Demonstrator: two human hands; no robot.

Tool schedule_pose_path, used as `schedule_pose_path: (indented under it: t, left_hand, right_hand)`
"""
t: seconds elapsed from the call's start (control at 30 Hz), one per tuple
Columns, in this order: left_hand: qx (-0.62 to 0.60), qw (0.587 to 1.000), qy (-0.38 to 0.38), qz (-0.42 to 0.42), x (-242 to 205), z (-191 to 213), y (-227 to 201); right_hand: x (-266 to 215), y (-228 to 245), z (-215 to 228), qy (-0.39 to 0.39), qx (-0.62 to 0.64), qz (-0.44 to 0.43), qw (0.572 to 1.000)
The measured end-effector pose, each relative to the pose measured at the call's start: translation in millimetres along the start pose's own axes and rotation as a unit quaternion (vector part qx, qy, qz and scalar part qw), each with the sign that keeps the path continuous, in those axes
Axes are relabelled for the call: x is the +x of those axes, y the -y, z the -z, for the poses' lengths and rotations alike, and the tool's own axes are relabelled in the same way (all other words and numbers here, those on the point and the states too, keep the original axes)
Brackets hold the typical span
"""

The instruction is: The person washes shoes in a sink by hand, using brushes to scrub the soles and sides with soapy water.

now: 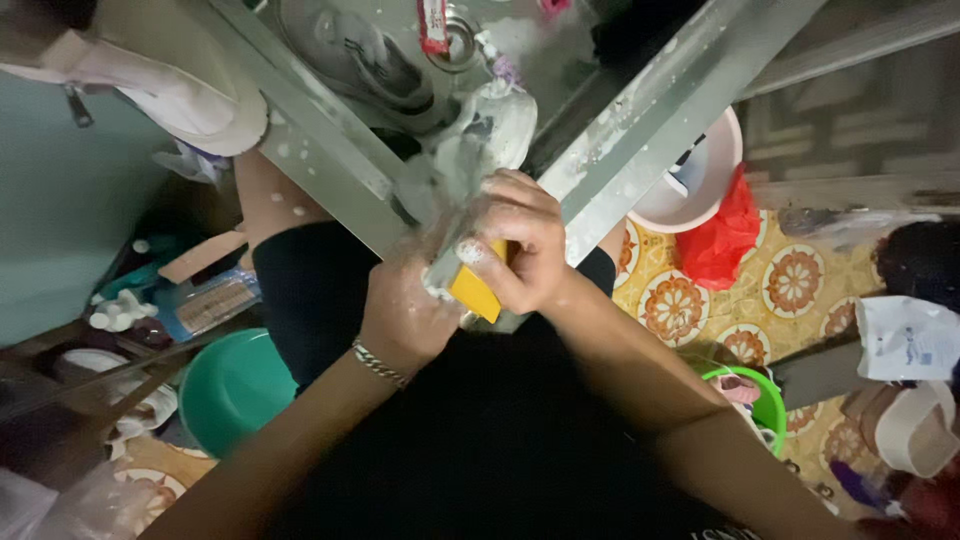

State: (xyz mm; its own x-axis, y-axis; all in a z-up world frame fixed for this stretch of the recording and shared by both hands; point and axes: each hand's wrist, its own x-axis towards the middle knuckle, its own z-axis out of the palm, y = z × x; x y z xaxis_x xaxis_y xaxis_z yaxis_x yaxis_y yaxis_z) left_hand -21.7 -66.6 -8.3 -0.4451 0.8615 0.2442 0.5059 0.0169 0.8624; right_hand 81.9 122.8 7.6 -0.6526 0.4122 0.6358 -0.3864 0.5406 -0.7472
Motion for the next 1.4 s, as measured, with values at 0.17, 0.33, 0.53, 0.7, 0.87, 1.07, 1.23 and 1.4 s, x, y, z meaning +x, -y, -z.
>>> schedule_pose_path:
  t: [0.17, 0.33, 0.53, 0.7, 0.87, 1.07, 1.23, 1.4]
  left_hand:
    - [-0.048, 0.995, -0.01, 0.087, 1, 34, -33]
    - [0.046, 0.989, 0.115, 0.085, -15, 64, -29]
    - [0.065, 0.987, 0.143, 0.036, -12, 67, -31]
    - [0.059, 0.992, 0.107, 0.009, -12, 57, -31]
    - [0.099, 0.985, 0.128, 0.057, -16, 65, -27]
    - [0.061, 0.991, 0.073, 0.098, -18, 69, -43]
    - [0.076, 0.991, 0.067, 0.084, -27, 62, -33]
    - [0.082, 0.988, 0.08, 0.104, -29, 64, -31]
  right_hand:
    - [3, -43, 46, 0.021, -0.063, 0.037, 0.997]
    - [-19, -97, 86, 0.052, -0.168, -0.071, 0.982]
    - [-24, -91, 66, 0.063, -0.072, -0.092, 0.991]
    - [-14, -101, 72, 0.079, -0.134, -0.033, 0.987]
    - [-32, -143, 120, 0.107, -0.259, -0.133, 0.951]
    - [-35, -93, 60, 0.084, -0.126, -0.045, 0.987]
    - [-21, -108, 75, 0.099, -0.184, -0.101, 0.973]
    - [-23, -113, 87, 0.135, -0.153, -0.04, 0.978]
